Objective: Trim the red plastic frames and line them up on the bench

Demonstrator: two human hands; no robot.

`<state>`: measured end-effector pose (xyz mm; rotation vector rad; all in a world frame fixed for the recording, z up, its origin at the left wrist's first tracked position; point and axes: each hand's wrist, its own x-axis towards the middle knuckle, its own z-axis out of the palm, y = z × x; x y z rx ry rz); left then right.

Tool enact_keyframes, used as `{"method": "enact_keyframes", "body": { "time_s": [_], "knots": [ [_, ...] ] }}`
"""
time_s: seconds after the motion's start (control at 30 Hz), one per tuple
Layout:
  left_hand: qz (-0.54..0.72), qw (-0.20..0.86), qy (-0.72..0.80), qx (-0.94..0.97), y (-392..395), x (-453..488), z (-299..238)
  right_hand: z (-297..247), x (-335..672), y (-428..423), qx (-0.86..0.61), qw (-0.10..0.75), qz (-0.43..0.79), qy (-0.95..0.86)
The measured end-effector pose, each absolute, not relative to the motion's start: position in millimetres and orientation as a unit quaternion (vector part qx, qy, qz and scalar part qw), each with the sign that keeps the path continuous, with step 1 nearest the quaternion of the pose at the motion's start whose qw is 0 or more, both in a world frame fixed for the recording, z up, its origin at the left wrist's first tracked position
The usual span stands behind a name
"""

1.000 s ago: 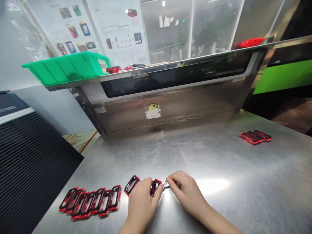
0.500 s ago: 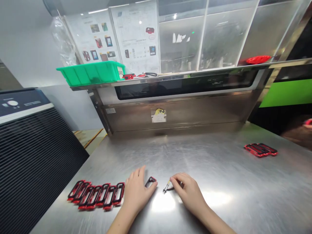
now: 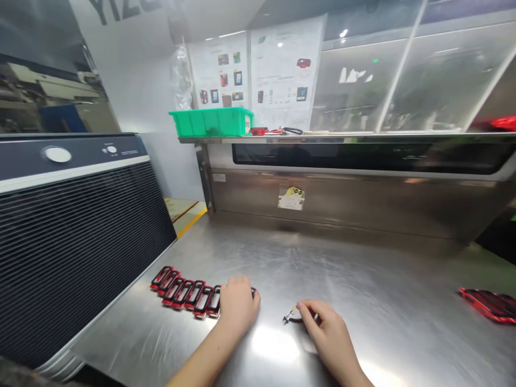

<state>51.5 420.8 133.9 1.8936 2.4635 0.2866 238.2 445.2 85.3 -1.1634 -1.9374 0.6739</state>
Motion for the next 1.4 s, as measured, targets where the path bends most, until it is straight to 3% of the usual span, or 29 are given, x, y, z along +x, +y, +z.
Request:
{"method": "enact_keyframes", "body": {
  "time_s": [0.33, 0.7, 1.03, 1.4],
  "knots": [
    [0.141, 0.024, 0.765, 0.628, 408, 38, 141, 84, 242, 447, -0.434, 0.371, 0.261, -0.779],
    [0.175, 0.073, 0.747, 0.638, 386, -69, 141, 83, 237, 442, -0.425, 0.362, 0.276, -0.782],
    [0.139, 0.176, 0.596, 0.771, 405, -24, 145, 80, 239, 444, -0.430, 0.350, 0.266, -0.789],
    [0.126, 0.151, 0.612, 0.766, 397, -25, 142, 80, 238, 442, -0.419, 0.360, 0.274, -0.787]
  ]
}}
